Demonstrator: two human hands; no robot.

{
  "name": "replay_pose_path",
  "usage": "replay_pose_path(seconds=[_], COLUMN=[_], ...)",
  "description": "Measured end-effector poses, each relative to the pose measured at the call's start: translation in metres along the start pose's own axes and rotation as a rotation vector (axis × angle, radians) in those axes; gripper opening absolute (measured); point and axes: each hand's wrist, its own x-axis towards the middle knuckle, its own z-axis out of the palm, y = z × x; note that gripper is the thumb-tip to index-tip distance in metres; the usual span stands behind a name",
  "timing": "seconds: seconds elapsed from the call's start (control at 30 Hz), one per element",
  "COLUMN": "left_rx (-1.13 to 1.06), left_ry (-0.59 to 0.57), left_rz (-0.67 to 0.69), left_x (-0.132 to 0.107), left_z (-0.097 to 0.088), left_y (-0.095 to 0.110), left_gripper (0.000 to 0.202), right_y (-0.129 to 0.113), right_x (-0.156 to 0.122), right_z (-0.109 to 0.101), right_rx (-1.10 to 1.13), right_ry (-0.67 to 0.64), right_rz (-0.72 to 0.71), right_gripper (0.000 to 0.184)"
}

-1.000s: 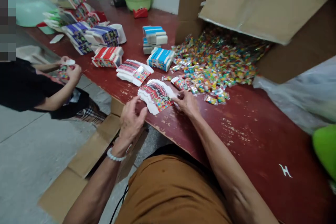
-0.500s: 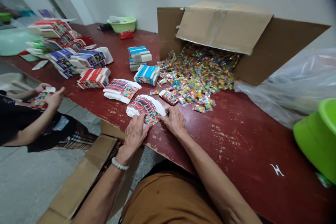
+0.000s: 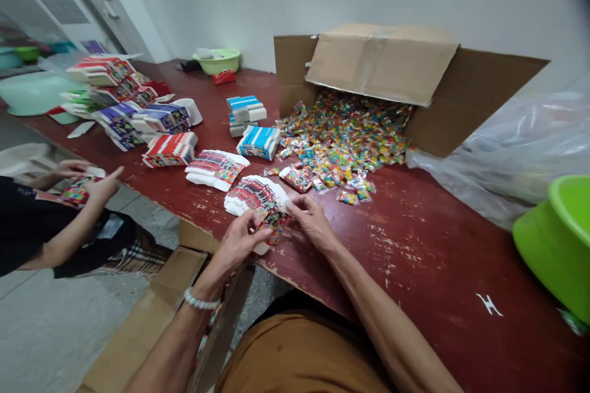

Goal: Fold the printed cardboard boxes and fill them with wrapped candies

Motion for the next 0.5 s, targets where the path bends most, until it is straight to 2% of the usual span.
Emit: replay_pose_path(seconds=[0.07, 0.17, 0.23, 0.3, 0.5], left_rx=[-0.142, -0.476, -0.702, -0.792, -0.769], left_ry=[-0.143, -0.537, -0.711, -0.713, -0.500], left_rz=[-0.009, -0.120, -0.185, -0.184, -0.204], left_x=[-0.016, -0.040, -0.051, -0.056, -0.055], left_z=[0.001, 0.008, 0.015, 0.022, 0.027], left_y=[0.009, 0.023, 0.029, 0.032, 0.031], left_gripper=[0.032, 0.049, 0.051, 0.048, 0.036], right_y=[-0.012, -0.034, -0.048, -0.057, -0.054], right_x=[-0.008, -0.022, -0.029, -0.035, -0.049], right_z=[-0.009, -0.021, -0.025, -0.026, -0.022], right_rx=[0.129, 0.365, 0.399, 0.400, 0.501], right_ry=[-0.105, -0.340, -0.430, -0.446, -0.435], right_rz=[-0.038, -0.104, -0.112, -0.106, -0.084], right_gripper=[0.031, 0.032, 0.031, 0.030, 0.033])
